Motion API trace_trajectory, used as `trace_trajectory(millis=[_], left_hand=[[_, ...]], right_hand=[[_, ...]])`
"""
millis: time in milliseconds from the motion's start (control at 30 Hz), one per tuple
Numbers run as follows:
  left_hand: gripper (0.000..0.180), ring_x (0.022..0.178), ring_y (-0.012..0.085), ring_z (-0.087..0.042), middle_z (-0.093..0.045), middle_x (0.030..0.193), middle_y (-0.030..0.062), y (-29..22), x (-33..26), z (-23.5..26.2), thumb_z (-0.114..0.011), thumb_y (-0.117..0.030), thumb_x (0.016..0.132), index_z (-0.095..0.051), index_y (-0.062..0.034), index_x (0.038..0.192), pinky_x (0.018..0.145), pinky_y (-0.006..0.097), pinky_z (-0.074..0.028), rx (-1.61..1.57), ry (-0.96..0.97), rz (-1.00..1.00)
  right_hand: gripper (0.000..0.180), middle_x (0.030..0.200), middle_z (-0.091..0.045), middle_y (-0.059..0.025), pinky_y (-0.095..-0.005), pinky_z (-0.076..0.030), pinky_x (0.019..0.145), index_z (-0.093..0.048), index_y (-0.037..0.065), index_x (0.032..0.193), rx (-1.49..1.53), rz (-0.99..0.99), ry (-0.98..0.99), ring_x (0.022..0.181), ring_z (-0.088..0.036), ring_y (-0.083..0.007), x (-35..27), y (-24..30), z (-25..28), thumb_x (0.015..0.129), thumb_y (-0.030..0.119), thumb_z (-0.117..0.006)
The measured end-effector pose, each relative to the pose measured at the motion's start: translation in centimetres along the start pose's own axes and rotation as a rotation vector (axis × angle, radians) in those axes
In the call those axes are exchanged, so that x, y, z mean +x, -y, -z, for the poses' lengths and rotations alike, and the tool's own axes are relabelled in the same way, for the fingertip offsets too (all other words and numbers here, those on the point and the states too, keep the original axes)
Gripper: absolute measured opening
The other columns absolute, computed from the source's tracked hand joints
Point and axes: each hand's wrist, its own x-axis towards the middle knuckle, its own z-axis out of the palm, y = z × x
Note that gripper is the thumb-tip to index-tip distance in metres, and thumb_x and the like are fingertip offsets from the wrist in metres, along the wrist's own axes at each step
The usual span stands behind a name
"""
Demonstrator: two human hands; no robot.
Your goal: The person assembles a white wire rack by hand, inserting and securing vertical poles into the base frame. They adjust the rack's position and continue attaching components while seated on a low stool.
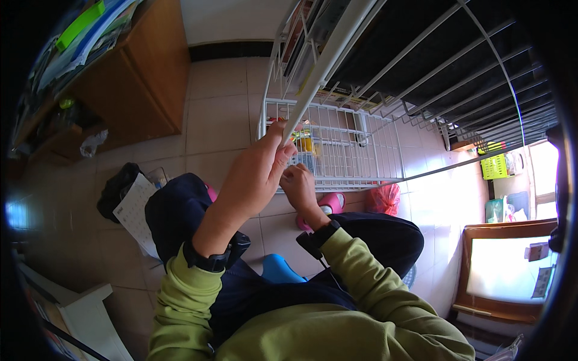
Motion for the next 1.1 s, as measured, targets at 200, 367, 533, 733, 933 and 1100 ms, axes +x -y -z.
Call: trace_trajectory(millis=[200,367,533,733,933,1100], left_hand=[[0.028,0.092,0.0245,-0.068,-0.063,0.1,0.0138,0.0,0.0,0.0,-0.047,-0.015,0.1,-0.047,-0.0038,0.126,0.079,0.032,-0.051,0.051,0.038,0.044],[0.027,0.092,0.0256,-0.068,-0.064,0.103,0.014,0.0,0.0,0.2,-0.048,-0.016,0.1,-0.046,-0.0036,0.124,0.08,0.032,-0.051,0.063,0.039,0.057],[0.027,0.092,0.027,-0.068,-0.062,0.112,0.0137,-0.1,-0.1,0.0,-0.048,-0.017,0.1,-0.045,-0.0032,0.123,0.081,0.033,-0.051,0.014,0.023,0.016],[0.028,0.086,0.0253,-0.066,-0.063,0.101,0.0134,-0.6,0.1,0.3,-0.049,-0.017,0.1,-0.046,-0.0034,0.124,0.077,0.033,-0.05,0.065,0.032,0.032],[0.029,0.08,0.0235,-0.064,-0.062,0.095,0.0122,-0.4,0.0,-0.2,-0.049,-0.018,0.099,-0.046,-0.0031,0.124,0.077,0.032,-0.049,0.024,0.002,0.004],[0.031,0.082,0.023,-0.064,-0.061,0.095,0.0107,0.3,0.1,-0.2,-0.051,-0.017,0.099,-0.045,-0.0044,0.126,0.074,0.031,-0.05,0.09,0.002,-0.024]], right_hand=[[0.007,0.077,-0.058,-0.0171,-0.0477,-0.048,0.064,-0.061,0.004,0.074,0.057,0.074,0.05,0.071,-0.059,-0.0384,0.5,0.9,-3.1,0.073,0.01,-0.063],[0.01,0.078,-0.059,-0.0137,-0.0445,-0.05,0.066,-0.066,0.005,0.08,-0.051,0.053,0.11,0.073,-0.06,-0.0353,0.5,-0.3,-0.1,0.071,0.008,-0.063],[0.003,0.08,-0.058,-0.0128,-0.0438,-0.05,0.068,-0.063,0.005,0.076,-0.008,0.137,0.126,0.076,-0.06,-0.0345,0.1,1.1,-1.8,0.074,0.007,-0.061],[0.004,0.08,-0.057,-0.0101,-0.0428,-0.051,0.067,-0.063,0.007,0.075,-0.048,0.149,0.082,0.078,-0.06,-0.0332,0.2,0.5,-0.2,0.073,0.007,-0.06],[0.001,0.079,-0.055,-0.0112,-0.0437,-0.05,0.066,-0.06,0.005,0.074,0.0,0.167,0.099,0.076,-0.059,-0.0341,0.1,1.8,-1.8,0.073,0.006,-0.061],[0.005,0.079,-0.057,-0.0127,-0.0432,-0.051,0.067,-0.064,0.004,0.078,-0.022,0.186,0.081,0.076,-0.059,-0.0348,-0.1,-0.4,0.3,0.074,0.005,-0.061]])
